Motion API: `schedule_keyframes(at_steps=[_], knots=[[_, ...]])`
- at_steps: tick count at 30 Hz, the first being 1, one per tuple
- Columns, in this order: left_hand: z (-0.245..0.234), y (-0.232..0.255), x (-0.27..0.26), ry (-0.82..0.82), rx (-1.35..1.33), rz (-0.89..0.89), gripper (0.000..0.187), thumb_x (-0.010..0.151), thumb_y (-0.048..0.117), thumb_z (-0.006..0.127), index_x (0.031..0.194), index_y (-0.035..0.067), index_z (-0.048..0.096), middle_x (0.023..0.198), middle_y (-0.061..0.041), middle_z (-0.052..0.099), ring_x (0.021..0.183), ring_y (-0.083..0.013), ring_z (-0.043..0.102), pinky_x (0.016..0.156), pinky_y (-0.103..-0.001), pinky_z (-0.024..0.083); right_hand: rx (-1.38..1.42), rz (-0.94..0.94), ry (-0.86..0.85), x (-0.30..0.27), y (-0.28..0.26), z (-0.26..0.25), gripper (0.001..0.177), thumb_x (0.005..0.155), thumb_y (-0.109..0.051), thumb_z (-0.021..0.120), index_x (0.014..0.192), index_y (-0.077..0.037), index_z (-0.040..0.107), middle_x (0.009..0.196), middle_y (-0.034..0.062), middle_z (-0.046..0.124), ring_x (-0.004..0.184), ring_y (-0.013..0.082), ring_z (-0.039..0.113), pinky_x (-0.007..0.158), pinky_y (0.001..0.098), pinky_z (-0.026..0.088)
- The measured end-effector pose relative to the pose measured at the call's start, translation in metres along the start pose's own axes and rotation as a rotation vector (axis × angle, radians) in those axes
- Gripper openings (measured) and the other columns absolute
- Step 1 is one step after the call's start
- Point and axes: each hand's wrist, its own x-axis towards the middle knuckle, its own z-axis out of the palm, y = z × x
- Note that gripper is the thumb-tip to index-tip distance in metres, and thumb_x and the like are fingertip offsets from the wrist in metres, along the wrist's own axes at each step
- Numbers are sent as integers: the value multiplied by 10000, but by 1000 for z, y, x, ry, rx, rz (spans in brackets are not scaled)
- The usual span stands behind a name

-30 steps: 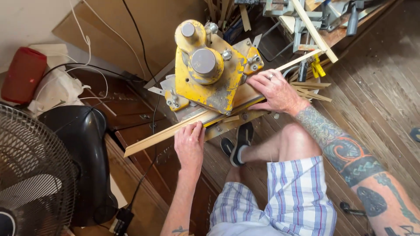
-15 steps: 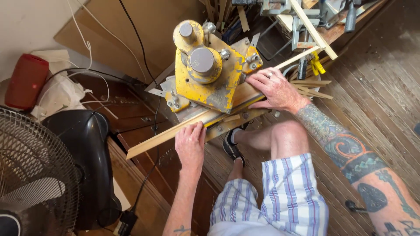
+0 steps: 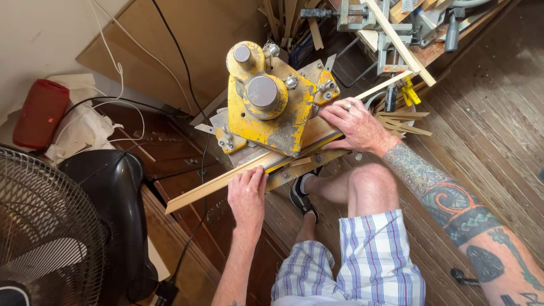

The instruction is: Feeding a thin wooden strip into a power feeder machine in a workshop

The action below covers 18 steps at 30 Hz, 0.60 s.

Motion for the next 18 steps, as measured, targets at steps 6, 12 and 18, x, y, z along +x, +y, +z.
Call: schedule_keyframes(at_steps=[6, 12, 18], knots=[[-8, 6, 3, -19, 4, -16, 194, 999, 351, 644, 1128, 237, 732, 946, 71, 651, 923, -111, 614, 840, -275, 467, 15, 38, -81, 4, -1, -4, 921, 808, -872, 541, 1349, -131, 623, 1226, 94, 678, 1214, 238, 602, 1111, 466, 413], [-13, 10, 8, 83, -62, 85, 211, 930, 215, 734, 1115, 115, 720, 980, -12, 701, 780, -234, 561, 709, -376, 448, -9, -92, -66, 10, 0, -20, 835, 841, -713, 659, 1334, -44, 575, 1304, 109, 629, 1194, 302, 587, 1057, 473, 433], [-19, 15, 8, 32, -62, 26, 198, 930, 242, 723, 1073, 106, 743, 885, -39, 687, 749, -218, 536, 671, -370, 444, 48, -87, -87, 10, 2, -18, 835, 863, -704, 620, 1350, -28, 560, 1312, 131, 625, 1195, 332, 566, 1074, 515, 406]])
